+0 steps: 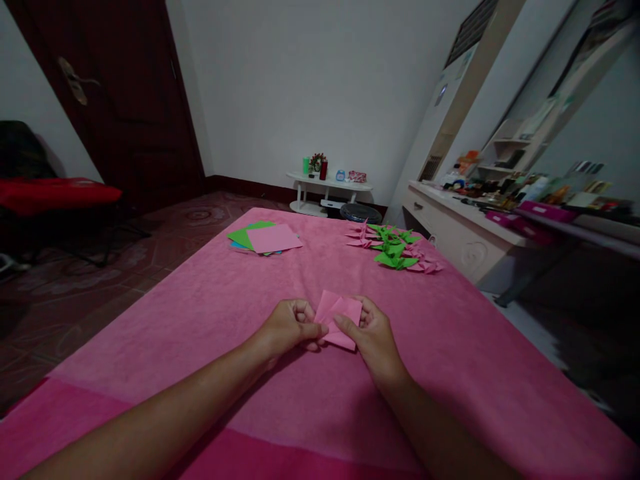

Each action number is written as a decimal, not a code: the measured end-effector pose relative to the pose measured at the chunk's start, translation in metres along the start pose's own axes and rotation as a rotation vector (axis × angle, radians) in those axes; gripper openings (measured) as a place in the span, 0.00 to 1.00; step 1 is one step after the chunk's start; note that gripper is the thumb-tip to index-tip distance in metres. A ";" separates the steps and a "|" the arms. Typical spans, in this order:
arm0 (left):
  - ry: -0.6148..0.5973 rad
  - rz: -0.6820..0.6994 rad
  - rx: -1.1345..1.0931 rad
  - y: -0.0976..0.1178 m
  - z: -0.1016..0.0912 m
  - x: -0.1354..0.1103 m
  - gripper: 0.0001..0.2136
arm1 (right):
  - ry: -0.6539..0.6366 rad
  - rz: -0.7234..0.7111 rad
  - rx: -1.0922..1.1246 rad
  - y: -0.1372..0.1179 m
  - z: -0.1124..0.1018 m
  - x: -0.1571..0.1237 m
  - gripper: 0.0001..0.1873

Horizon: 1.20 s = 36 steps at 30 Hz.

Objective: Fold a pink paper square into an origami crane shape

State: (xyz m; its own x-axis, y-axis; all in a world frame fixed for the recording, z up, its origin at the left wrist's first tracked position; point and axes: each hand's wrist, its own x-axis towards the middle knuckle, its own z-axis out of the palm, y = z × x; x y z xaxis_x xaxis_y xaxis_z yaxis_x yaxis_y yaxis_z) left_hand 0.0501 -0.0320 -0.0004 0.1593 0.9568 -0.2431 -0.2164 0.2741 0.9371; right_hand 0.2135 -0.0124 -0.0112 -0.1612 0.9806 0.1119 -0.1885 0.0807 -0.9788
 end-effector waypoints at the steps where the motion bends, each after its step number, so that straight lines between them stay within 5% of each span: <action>1: -0.023 -0.003 0.002 0.000 0.001 -0.001 0.21 | 0.020 -0.004 -0.018 0.001 0.000 0.000 0.18; 14: -0.260 -0.123 0.159 0.000 -0.002 -0.007 0.16 | -0.012 0.042 -0.092 -0.005 -0.005 -0.001 0.15; 22: 0.000 0.035 -0.199 -0.009 0.007 0.001 0.16 | -0.119 0.096 -0.018 -0.004 0.009 -0.006 0.18; 27: -0.007 0.115 -0.378 -0.009 0.013 0.002 0.12 | -0.115 -0.005 -0.103 0.001 0.026 -0.011 0.14; 32: -0.134 0.141 -0.325 -0.010 0.012 0.002 0.14 | -0.164 -0.019 -0.178 0.005 0.024 -0.010 0.14; 36: -0.029 0.140 -0.249 -0.009 0.006 0.006 0.13 | -0.196 0.067 -0.088 0.008 0.017 -0.009 0.14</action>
State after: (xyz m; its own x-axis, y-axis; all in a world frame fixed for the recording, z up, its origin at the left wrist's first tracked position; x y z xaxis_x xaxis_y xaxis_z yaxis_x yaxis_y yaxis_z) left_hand 0.0585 -0.0294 -0.0084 0.1375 0.9849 -0.1049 -0.4673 0.1579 0.8699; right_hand 0.1974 -0.0240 -0.0170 -0.3572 0.9315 0.0691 -0.0871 0.0405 -0.9954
